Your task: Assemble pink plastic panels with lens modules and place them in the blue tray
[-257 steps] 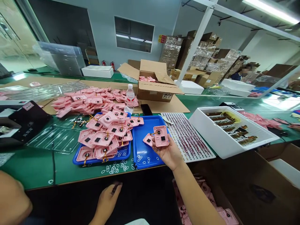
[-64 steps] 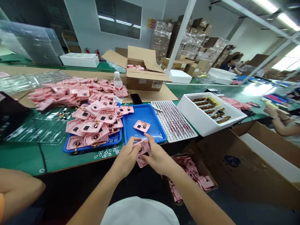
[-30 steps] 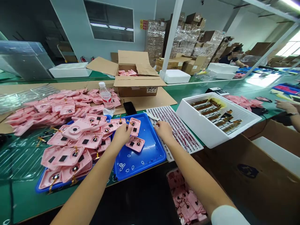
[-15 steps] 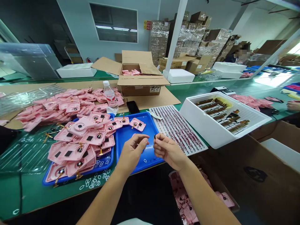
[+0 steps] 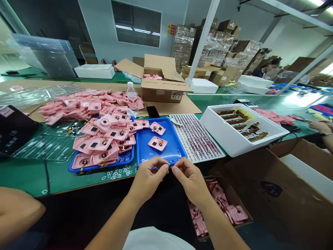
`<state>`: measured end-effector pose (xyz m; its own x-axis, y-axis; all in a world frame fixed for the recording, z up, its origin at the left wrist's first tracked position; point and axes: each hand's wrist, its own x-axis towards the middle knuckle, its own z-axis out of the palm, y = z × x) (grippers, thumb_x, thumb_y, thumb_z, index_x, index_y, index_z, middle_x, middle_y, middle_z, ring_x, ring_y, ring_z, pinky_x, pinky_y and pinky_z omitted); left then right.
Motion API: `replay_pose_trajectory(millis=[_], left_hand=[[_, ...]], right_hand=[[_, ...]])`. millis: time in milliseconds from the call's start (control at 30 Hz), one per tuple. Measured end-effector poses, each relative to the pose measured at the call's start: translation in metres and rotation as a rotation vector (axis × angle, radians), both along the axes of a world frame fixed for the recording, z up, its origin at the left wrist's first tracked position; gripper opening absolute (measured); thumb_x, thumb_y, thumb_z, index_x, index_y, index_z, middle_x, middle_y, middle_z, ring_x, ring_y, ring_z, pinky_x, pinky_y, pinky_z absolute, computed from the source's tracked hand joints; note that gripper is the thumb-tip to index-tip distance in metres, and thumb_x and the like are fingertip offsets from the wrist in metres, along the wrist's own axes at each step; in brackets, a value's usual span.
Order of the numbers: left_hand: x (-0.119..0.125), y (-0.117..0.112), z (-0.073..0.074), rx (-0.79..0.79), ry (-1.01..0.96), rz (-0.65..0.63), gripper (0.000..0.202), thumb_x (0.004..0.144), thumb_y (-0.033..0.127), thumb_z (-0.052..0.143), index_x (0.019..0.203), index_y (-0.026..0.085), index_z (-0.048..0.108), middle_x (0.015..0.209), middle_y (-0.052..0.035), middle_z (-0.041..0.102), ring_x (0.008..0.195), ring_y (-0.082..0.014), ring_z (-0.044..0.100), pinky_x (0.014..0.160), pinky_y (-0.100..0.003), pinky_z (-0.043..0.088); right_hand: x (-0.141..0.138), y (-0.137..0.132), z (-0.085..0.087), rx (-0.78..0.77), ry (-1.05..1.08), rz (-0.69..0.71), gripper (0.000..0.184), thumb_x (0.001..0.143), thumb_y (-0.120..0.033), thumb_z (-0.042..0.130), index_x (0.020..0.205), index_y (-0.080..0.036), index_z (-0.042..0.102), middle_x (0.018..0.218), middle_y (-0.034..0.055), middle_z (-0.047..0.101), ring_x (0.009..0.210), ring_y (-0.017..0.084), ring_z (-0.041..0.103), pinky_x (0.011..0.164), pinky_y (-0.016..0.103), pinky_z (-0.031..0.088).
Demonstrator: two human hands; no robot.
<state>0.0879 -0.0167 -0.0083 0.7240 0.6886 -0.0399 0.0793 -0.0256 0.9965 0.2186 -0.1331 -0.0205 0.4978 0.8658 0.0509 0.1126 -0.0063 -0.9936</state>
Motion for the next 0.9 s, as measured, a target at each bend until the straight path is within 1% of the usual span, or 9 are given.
replay_pose_trajectory(millis=[200,333,400,533,633,700,767,833,900], left_hand=[[-0.008,-0.004,0.005,0.148,0.046,-0.02,0.019,0.085,0.032,0.062,0.08,0.017,0.073,0.069,0.0004,0.063,0.062,-0.0125,0.052,0.058,-0.023,0.043],[-0.013,-0.002,0.007,0.239,0.057,-0.032,0.02,0.084,0.028,0.059,0.077,0.017,0.073,0.069,0.0007,0.062,0.064,-0.012,0.051,0.058,-0.023,0.039],[-0.014,0.001,0.005,0.213,0.048,-0.035,0.018,0.081,0.027,0.06,0.073,0.017,0.072,0.068,0.0006,0.061,0.065,-0.0118,0.051,0.059,-0.022,0.038],[-0.007,0.004,-0.006,0.036,0.018,-0.049,0.016,0.074,0.032,0.058,0.07,0.017,0.063,0.064,0.0024,0.053,0.056,-0.0098,0.045,0.054,-0.023,0.038],[0.0,0.008,-0.019,0.018,0.054,-0.046,0.017,0.071,0.035,0.049,0.071,0.019,0.055,0.059,0.0039,0.045,0.05,-0.0101,0.04,0.049,-0.023,0.037],[0.002,0.014,-0.025,0.066,0.113,-0.028,0.016,0.073,0.034,0.045,0.072,0.02,0.052,0.058,0.004,0.043,0.049,-0.0108,0.039,0.047,-0.024,0.037],[0.004,0.025,-0.027,0.162,0.194,-0.003,0.014,0.075,0.032,0.045,0.071,0.02,0.052,0.058,0.0034,0.045,0.051,-0.0115,0.042,0.05,-0.024,0.039],[0.006,0.042,-0.025,0.302,0.297,0.032,0.015,0.078,0.029,0.05,0.067,0.02,0.051,0.059,0.0027,0.048,0.057,-0.0128,0.048,0.057,-0.025,0.043],[0.014,0.064,-0.019,0.461,0.415,0.057,0.023,0.085,0.029,0.054,0.063,0.019,0.052,0.062,0.0007,0.052,0.067,-0.0162,0.055,0.068,-0.029,0.047]], right_hand=[[-0.009,-0.003,0.003,-0.037,-0.118,-0.013,0.028,0.098,-0.044,0.063,0.081,-0.022,0.057,0.068,-0.005,0.047,0.063,0.013,0.039,0.058,0.028,0.03],[-0.01,-0.004,0.005,-0.06,-0.104,0.02,0.026,0.096,-0.041,0.063,0.08,-0.022,0.056,0.066,-0.0059,0.042,0.062,0.013,0.036,0.058,0.029,0.028],[-0.009,-0.003,0.003,-0.063,-0.066,0.038,0.024,0.095,-0.041,0.065,0.081,-0.022,0.058,0.068,-0.0055,0.043,0.063,0.013,0.037,0.058,0.029,0.029],[-0.012,0.003,-0.006,-0.01,0.092,0.074,0.027,0.094,-0.046,0.072,0.087,-0.022,0.062,0.076,-0.0029,0.053,0.068,0.013,0.044,0.062,0.028,0.034],[-0.018,0.012,-0.019,0.068,0.328,0.104,0.036,0.091,-0.054,0.077,0.086,-0.021,0.061,0.071,-0.0049,0.048,0.061,0.01,0.037,0.057,0.027,0.028],[-0.021,0.018,-0.028,0.098,0.499,0.104,0.037,0.091,-0.054,0.078,0.086,-0.022,0.061,0.064,-0.0076,0.039,0.057,0.009,0.029,0.055,0.026,0.023],[-0.021,0.022,-0.034,0.117,0.606,0.075,0.034,0.091,-0.051,0.079,0.087,-0.022,0.061,0.062,-0.0086,0.033,0.056,0.009,0.026,0.054,0.026,0.022],[-0.018,0.024,-0.036,0.139,0.657,0.042,0.032,0.09,-0.047,0.081,0.087,-0.022,0.062,0.063,-0.0078,0.034,0.057,0.009,0.027,0.054,0.026,0.023],[-0.013,0.024,-0.034,0.162,0.697,0.036,0.03,0.09,-0.045,0.082,0.086,-0.022,0.063,0.063,-0.0071,0.034,0.057,0.009,0.029,0.054,0.025,0.024]])
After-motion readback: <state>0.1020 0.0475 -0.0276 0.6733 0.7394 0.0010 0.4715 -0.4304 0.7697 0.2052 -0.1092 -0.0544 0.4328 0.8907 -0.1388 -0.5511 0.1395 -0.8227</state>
